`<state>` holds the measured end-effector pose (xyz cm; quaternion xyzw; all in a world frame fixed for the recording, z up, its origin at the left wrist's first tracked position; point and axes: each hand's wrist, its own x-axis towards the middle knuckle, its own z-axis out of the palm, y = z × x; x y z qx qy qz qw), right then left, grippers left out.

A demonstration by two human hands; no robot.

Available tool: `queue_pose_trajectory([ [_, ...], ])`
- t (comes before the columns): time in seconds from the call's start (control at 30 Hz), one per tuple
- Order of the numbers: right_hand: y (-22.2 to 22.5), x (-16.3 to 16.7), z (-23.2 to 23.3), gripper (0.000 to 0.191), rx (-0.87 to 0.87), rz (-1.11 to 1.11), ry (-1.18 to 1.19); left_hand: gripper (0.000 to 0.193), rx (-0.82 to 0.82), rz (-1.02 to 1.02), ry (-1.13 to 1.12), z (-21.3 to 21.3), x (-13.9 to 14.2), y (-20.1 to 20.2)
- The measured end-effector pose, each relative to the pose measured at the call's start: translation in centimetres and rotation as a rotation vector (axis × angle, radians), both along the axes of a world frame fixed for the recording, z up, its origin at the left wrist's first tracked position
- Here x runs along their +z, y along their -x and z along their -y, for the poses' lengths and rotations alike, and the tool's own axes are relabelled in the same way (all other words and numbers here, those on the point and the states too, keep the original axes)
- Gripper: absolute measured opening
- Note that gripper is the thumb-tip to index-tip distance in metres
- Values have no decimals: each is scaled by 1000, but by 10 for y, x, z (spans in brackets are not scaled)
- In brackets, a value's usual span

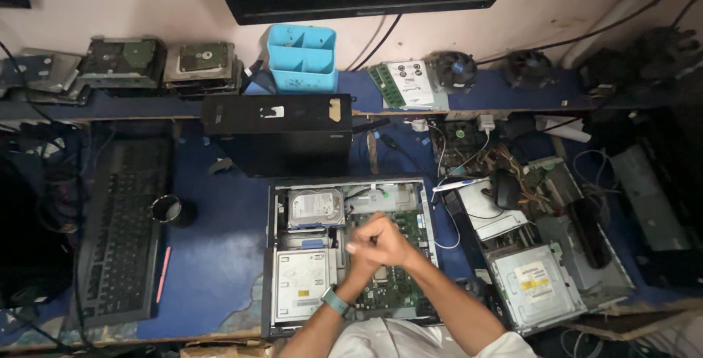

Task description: The person works on an open desktop computer case on a workbench, using a screwdriver to unscrew components from the motherboard. They remove a cooling fan and a heatsink from the board, set parts aside, and continue unscrewing fasteners on the board.

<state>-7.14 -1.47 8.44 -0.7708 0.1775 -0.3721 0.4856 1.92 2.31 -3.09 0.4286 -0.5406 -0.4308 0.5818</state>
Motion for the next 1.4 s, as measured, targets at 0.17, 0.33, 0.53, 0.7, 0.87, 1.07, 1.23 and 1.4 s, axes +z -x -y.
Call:
queue_pose_trajectory([
  [0.17,-10,-11,5,48,-137,4,-128,17,37,80,59,13,-16,-6],
  [0.33,-15,-27,2,49,-295,9,-161,19,-125,148,-92,26,-29,-12],
  [0.53,-13,-10,-10,32,-157,94,-223,19,-506,98,-189,29,-41,-37],
  [0.7,1,9,13,29,327,47,-193,46,-704,70,-105,38,-37,-55],
  [0.87,-8,-11,3,50,100,79,-187,33,-368,291,120,26,-29,-40],
  [1.07,-18,-37,-13,47,-100,129,-105,21,-11,250,44,4,-43,-17],
  [1.23,-26,-48,-19,47,-327,122,-106,24,-47,209,-26,13,-58,-15],
  [1.4,-17,-58,-21,46,-491,164,-92,25,-57,270,37,21,-49,-8],
])
